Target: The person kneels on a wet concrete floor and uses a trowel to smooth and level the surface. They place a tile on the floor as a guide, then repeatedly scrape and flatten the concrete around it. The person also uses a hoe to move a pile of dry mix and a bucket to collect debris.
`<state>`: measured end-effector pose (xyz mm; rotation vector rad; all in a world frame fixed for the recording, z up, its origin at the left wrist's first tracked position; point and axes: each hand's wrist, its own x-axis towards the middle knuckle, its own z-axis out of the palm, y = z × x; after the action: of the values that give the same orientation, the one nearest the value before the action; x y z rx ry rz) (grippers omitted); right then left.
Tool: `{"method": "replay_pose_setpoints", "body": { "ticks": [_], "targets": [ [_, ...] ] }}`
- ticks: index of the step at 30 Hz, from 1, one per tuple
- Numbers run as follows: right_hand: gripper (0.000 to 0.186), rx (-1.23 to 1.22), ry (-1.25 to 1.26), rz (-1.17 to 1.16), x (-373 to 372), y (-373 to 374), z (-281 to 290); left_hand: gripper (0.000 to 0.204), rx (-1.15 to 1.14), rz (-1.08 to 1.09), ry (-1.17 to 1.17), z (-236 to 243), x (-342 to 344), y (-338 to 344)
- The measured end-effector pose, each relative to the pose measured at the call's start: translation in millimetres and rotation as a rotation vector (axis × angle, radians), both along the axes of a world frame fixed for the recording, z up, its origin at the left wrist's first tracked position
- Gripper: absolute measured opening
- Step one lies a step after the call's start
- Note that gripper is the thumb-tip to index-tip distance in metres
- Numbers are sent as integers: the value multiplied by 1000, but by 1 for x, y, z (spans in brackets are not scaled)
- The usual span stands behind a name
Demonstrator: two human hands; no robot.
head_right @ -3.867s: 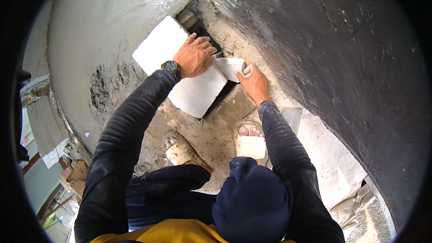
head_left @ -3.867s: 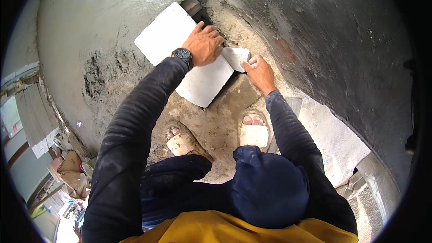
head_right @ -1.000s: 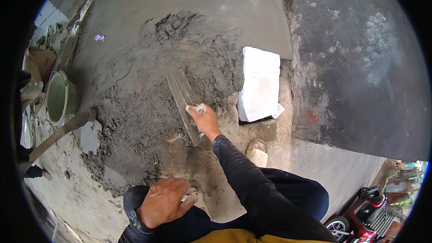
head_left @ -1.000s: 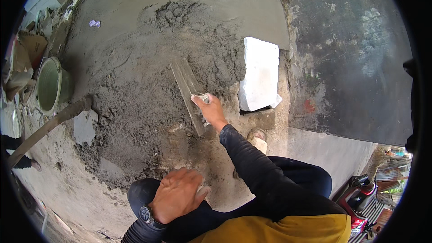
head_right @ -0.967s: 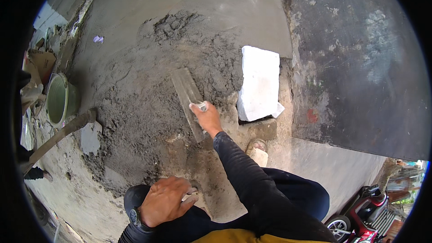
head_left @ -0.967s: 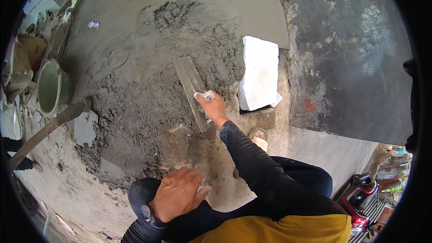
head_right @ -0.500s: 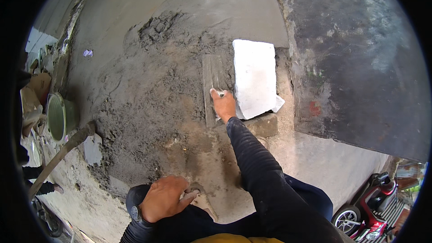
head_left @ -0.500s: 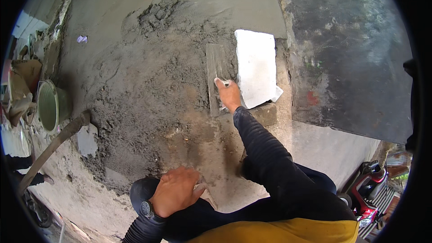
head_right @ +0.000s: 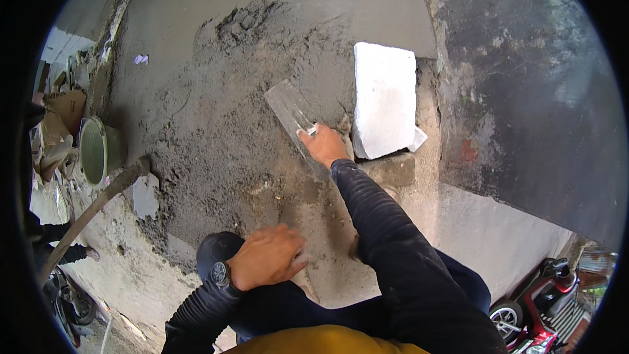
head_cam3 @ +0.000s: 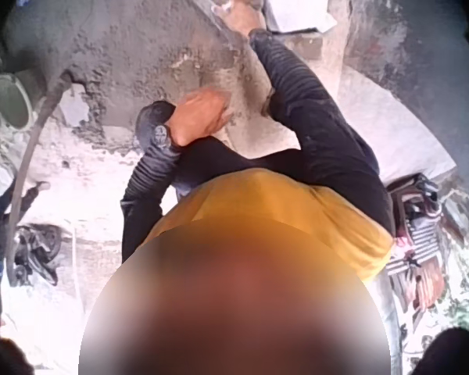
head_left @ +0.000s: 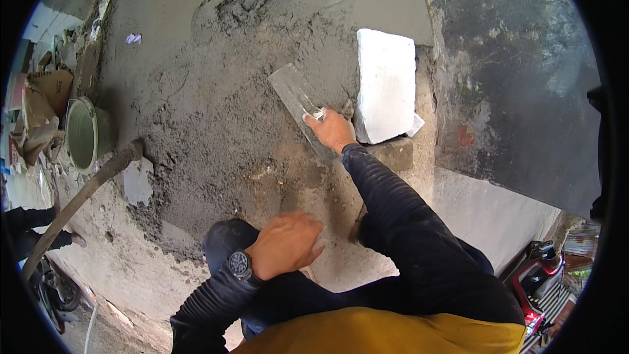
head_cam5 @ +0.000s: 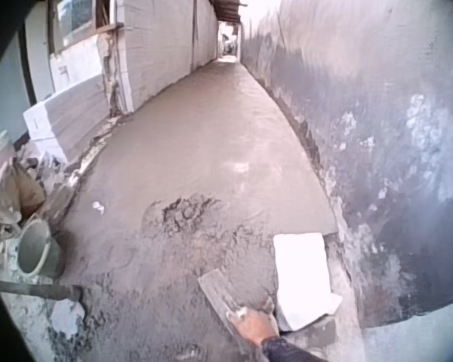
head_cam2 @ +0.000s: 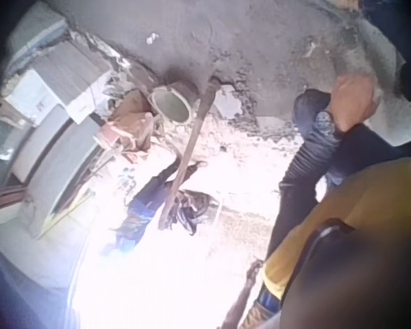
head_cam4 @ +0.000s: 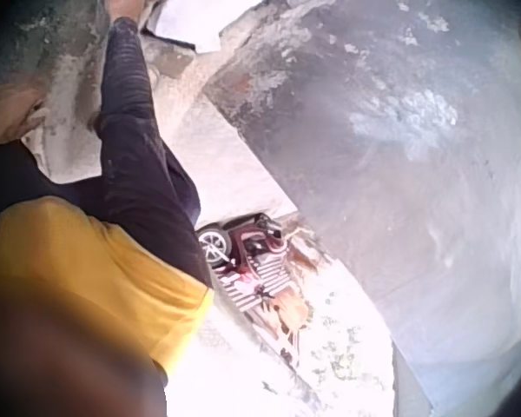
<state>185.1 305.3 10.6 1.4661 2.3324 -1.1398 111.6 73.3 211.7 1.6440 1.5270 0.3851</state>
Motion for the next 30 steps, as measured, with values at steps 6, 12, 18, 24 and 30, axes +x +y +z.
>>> {"method": "replay_pose_setpoints", "body": {
  "ticks": [6, 12, 18, 24, 30],
  "targets": [
    [76, 53, 173, -351, 30, 1, -2, 30, -178, -103, 29, 3, -1, -1],
    [61, -172, 36, -75, 68, -116, -13, 30, -22, -117, -42, -3, 4, -17],
    [53, -273, 44, 446, 50, -213, 14, 26, -2, -51, -28, -8, 14, -51],
    [51, -440, 99, 991, 15, -330, -16, 20, 31, 195, -104, 14, 22, -108],
    [51, -373, 66, 969, -13, -387, -18, 20, -89, 324, -68, 28, 12, -147]
  ]
}}
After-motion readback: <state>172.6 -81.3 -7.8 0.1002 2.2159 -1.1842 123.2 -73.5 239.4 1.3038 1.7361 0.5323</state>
